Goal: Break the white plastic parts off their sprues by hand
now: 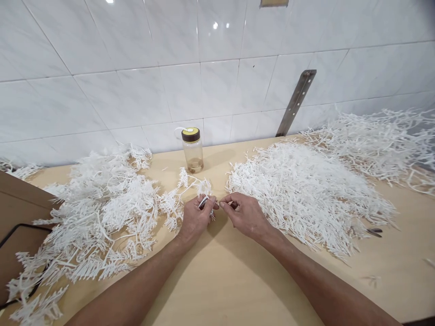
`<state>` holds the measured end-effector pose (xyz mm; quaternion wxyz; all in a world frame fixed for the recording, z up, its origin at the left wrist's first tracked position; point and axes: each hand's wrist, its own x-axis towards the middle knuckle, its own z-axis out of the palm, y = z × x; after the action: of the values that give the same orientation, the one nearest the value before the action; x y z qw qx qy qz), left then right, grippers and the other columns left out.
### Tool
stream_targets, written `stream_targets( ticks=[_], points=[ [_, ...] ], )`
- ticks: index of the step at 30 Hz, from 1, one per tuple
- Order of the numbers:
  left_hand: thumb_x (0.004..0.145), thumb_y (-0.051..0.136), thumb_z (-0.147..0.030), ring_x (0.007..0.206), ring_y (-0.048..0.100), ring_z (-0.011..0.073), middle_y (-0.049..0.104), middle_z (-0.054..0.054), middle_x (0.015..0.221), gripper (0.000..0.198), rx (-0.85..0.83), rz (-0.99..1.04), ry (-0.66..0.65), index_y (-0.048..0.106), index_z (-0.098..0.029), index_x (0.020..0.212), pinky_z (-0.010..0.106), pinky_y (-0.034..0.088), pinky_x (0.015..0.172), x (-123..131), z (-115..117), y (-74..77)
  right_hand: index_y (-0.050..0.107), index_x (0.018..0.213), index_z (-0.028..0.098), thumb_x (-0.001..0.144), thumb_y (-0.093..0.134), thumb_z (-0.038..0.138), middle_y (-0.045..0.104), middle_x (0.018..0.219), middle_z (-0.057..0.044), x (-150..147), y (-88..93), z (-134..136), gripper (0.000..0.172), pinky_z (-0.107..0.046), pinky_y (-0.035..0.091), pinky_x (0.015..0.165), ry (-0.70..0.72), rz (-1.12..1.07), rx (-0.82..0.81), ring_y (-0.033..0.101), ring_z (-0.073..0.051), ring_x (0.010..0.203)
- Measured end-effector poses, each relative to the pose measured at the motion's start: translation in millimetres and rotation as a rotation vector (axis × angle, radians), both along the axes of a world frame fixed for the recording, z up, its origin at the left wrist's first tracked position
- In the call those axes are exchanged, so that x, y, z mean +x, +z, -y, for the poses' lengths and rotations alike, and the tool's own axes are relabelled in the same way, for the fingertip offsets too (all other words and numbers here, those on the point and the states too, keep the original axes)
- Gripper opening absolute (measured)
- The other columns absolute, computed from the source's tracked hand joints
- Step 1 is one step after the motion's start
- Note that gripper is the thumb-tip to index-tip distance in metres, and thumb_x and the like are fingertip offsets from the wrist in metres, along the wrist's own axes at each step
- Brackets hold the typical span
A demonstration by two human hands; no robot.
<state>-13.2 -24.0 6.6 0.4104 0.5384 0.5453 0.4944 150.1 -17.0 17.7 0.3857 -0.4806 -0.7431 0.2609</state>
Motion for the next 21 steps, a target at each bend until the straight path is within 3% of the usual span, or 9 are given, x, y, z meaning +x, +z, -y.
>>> stream_targets(
  ticks=[8,14,21],
  points=[
    [0.084,0.063,-0.049,0.048,0.052,0.0125,0.06,0.0,0.054,0.036,0.006,-0.025,0.004,0.069,-0.016,0.069,0.024,0.042,0.052,0.1,0.6,0.2,0.069,0.085,0.019,0.09,0.058,0.015,0.072,0.084,-0.003,-2.0,-4.1,1.8,0.013,-0.028,0.046,0.067,0.016,0.106,0.207,0.065,-0.016,0.07],
    [0.081,0.067,-0.044,0.053,0.052,0.0129,0.058,-0.002,0.054,0.031,0.031,-0.116,-0.018,0.066,-0.017,0.065,0.024,0.04,0.054,0.4,3.1,7.3,0.068,0.085,0.019,0.089,0.055,0.018,0.071,0.079,-0.003,-2.0,-1.0,2.6,0.014,-0.027,0.045,0.064,-0.019,0.121,0.121,0.062,-0.015,0.065],
    [0.082,0.062,-0.038,0.05,0.053,0.0132,0.058,-0.002,0.052,0.028,0.039,-0.168,-0.017,0.059,-0.019,0.062,0.025,0.041,0.054,3.3,4.2,4.9,0.063,0.077,0.02,0.087,0.055,0.022,0.067,0.067,0.0,-9.3,-3.5,3.6,0.014,-0.026,0.04,0.058,-0.086,0.157,-0.04,0.058,-0.015,0.061]
  ],
)
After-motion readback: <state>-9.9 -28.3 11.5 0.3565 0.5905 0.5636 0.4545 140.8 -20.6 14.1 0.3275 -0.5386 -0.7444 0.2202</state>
